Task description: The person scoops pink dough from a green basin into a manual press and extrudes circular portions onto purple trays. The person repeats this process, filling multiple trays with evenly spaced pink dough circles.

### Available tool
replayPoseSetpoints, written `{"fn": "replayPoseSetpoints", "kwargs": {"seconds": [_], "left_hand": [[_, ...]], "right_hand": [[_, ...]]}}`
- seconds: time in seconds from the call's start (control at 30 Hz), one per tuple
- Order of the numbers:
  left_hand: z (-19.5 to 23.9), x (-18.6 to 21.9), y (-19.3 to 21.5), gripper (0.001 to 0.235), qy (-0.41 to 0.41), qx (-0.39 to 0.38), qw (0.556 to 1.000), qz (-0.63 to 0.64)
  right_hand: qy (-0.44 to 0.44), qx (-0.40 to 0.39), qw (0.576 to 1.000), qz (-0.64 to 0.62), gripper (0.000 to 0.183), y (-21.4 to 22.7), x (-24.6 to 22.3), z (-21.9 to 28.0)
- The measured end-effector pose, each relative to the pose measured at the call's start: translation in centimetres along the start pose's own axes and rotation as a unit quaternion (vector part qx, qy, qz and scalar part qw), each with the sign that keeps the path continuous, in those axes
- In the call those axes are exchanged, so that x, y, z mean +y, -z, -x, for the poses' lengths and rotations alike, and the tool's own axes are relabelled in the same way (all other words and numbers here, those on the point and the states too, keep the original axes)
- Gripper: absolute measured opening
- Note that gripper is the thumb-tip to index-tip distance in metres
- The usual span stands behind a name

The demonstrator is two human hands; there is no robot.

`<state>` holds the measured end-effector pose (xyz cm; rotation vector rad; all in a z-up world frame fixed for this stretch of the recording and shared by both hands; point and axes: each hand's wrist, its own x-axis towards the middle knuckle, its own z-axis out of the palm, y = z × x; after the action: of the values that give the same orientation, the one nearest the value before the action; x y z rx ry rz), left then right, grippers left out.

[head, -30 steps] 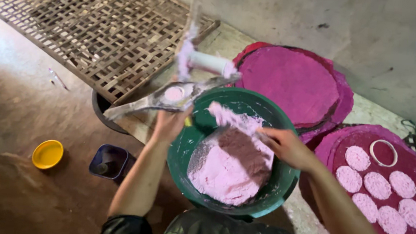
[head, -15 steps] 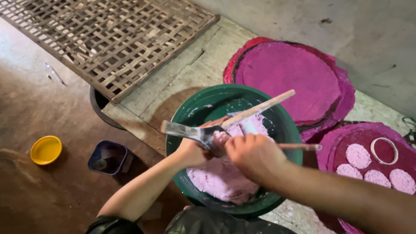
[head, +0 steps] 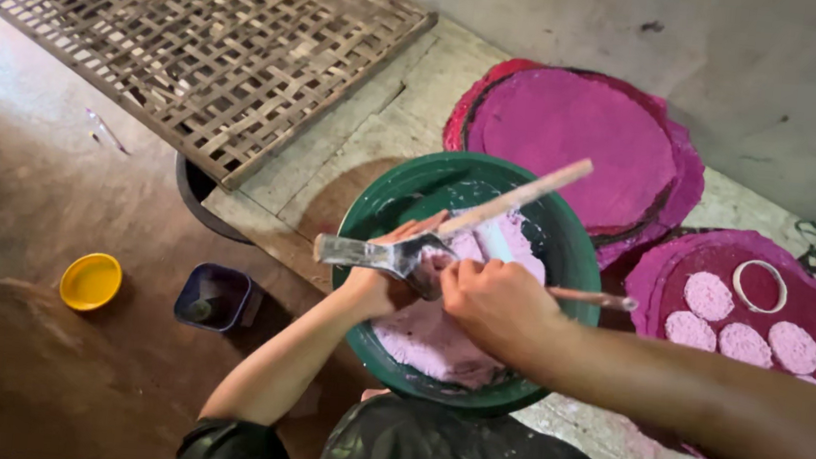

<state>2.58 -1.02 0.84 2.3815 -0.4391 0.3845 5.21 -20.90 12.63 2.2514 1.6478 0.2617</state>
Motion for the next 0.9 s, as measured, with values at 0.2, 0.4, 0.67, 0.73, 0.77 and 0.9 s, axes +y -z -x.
{"fn": "replayPoseSetpoints", "kwargs": {"seconds": [0.2, 0.4, 0.67, 0.73, 0.77, 0.9], "left_hand": [[1.1, -0.4, 2.2, 0.066, 0.162, 0.117, 0.972, 0.128], [0.4, 0.3, 3.4, 0.058, 0.090, 0.255, 0.956, -0.112], [-0.5, 1.6, 5.8, 0.052, 0.110, 0.238, 0.960, -0.101], [-1.3, 2.7, 5.1, 0.050, 0.082, 0.252, 0.947, -0.181], [-1.5, 3.3, 4.6, 0.049, 0.070, 0.259, 0.938, -0.220], [-2.0, 2.3, 3.9, 0.063, 0.109, 0.260, 0.932, -0.229]], "right_hand": [[-0.068, 0.040, 0.994, -0.080, 0.025, 1.3, 1.9, 3.7], [-0.199, 0.166, 0.860, -0.439, 0.053, -1.0, 1.1, 3.2], [-0.230, 0.092, 0.696, -0.674, 0.049, -6.9, -2.2, 4.2], [-0.264, 0.091, 0.677, -0.681, 0.049, -7.5, -0.7, 3.5], [-0.276, 0.100, 0.679, -0.673, 0.050, -7.9, -0.3, 2.7], [-0.263, 0.139, 0.715, -0.633, 0.050, -8.2, -2.9, 1.2]]}}
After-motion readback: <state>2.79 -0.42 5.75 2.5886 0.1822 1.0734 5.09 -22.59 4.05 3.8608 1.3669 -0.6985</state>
